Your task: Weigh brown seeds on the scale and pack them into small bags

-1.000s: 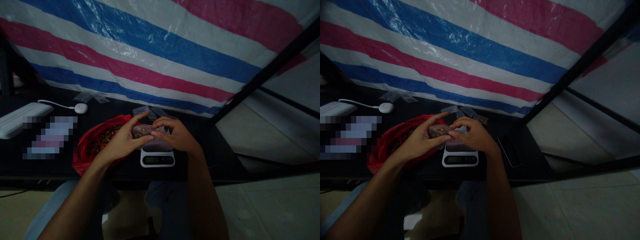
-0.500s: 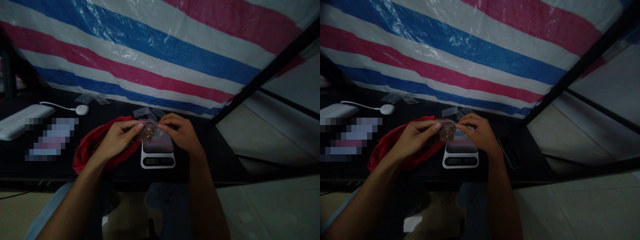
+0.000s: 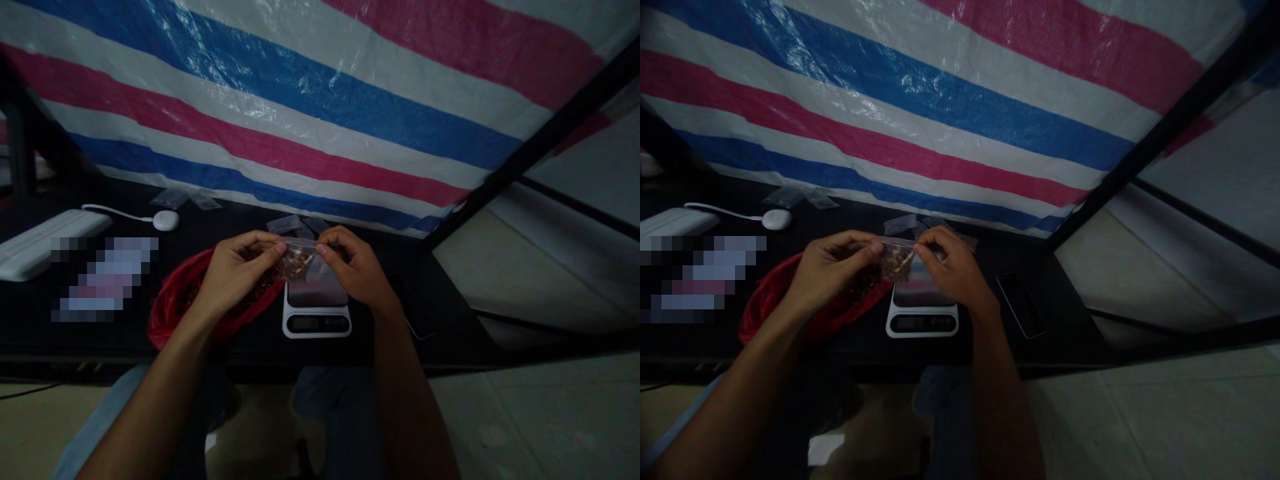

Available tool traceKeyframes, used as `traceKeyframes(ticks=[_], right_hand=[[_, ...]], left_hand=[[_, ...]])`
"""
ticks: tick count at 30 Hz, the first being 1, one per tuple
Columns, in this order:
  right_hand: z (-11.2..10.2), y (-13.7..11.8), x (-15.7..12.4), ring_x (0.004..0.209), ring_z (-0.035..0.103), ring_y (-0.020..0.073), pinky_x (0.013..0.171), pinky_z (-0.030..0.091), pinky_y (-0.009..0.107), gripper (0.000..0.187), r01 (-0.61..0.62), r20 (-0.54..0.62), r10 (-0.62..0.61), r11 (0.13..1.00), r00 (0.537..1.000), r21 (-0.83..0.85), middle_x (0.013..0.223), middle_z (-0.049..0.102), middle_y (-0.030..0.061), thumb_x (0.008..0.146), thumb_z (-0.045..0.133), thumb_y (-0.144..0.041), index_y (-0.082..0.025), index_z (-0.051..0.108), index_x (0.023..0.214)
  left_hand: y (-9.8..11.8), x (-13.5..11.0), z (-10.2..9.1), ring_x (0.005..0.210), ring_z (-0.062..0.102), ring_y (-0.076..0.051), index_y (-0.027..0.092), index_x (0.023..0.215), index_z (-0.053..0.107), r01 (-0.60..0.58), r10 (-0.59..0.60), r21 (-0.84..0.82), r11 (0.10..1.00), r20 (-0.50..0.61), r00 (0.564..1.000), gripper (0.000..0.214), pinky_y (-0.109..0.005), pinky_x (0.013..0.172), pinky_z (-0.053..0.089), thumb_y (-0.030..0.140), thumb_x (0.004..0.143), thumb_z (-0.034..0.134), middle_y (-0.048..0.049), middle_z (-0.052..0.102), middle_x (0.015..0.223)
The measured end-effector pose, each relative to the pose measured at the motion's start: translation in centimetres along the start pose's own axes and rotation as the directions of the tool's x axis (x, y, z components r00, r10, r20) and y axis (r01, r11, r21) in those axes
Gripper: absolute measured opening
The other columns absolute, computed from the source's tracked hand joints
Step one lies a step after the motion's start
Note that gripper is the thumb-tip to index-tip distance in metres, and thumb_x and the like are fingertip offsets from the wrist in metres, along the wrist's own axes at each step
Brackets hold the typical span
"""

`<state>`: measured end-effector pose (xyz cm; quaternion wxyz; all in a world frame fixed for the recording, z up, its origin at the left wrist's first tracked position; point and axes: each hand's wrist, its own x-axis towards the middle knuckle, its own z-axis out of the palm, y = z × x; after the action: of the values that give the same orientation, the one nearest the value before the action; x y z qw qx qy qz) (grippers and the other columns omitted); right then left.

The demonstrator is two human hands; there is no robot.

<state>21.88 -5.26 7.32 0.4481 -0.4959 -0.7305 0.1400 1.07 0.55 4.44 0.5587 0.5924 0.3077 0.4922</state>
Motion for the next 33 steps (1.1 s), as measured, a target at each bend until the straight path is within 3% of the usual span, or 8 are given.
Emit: traceKeyframes(ticks=[7,13,20,27,33], right_hand=[[-0.1,0.1,0.0,0.083,0.060,0.0155,0.069,0.042,0.029,0.011,0.031,0.057,-0.032,0.999,0.998,0.011,0.094,0.068,0.0030,0.097,0.060,-0.024,-0.019,0.066,0.089],[0.3,0.0,0.0,0.085,0.063,0.0162,0.070,0.042,0.030,0.007,0.080,0.019,-0.081,0.996,0.997,0.029,0.093,0.070,0.0029,0.094,0.065,-0.023,-0.020,0.069,0.088],[1.0,0.1,0.1,0.083,0.062,0.0155,0.075,0.047,0.031,0.010,0.095,-0.017,-0.094,0.995,0.995,0.044,0.091,0.068,0.0023,0.094,0.062,-0.021,-0.020,0.066,0.086],[1.2,0.1,0.0,0.082,0.062,0.0157,0.077,0.048,0.033,0.010,0.132,-0.007,-0.132,0.991,0.991,0.030,0.088,0.068,0.0023,0.093,0.062,-0.018,-0.020,0.066,0.084],[1.6,-0.5,0.1,0.083,0.062,0.0167,0.079,0.049,0.034,0.009,0.116,-0.019,-0.115,0.992,0.993,0.048,0.089,0.070,0.0029,0.091,0.063,-0.021,-0.020,0.066,0.083]], left_hand=[[0.6,-0.1,-0.2,0.070,0.072,-0.018,0.018,0.078,0.082,0.070,-0.070,-0.015,0.997,-0.039,0.997,0.024,-0.025,0.069,0.058,0.038,0.067,0.089,-0.0040,0.079,0.078],[0.7,-0.1,-0.2,0.067,0.070,-0.016,0.019,0.078,0.082,0.082,-0.082,-0.004,0.997,-0.094,0.992,0.019,-0.023,0.066,0.056,0.036,0.068,0.087,-0.0028,0.079,0.077],[0.3,-0.2,0.3,0.075,0.072,-0.018,0.017,0.085,0.081,0.068,-0.068,0.018,0.998,0.002,0.998,0.028,-0.027,0.072,0.058,0.041,0.071,0.088,-0.0060,0.080,0.086],[0.5,-0.3,0.6,0.071,0.069,-0.014,0.018,0.079,0.078,-0.010,0.010,-0.001,1.000,0.041,0.999,0.017,-0.023,0.069,0.055,0.032,0.074,0.085,-0.0019,0.077,0.078],[0.9,-0.5,0.9,0.070,0.069,-0.015,0.017,0.082,0.077,0.014,-0.015,0.011,1.000,0.095,0.995,0.017,-0.023,0.068,0.055,0.032,0.076,0.082,-0.0020,0.076,0.079]])
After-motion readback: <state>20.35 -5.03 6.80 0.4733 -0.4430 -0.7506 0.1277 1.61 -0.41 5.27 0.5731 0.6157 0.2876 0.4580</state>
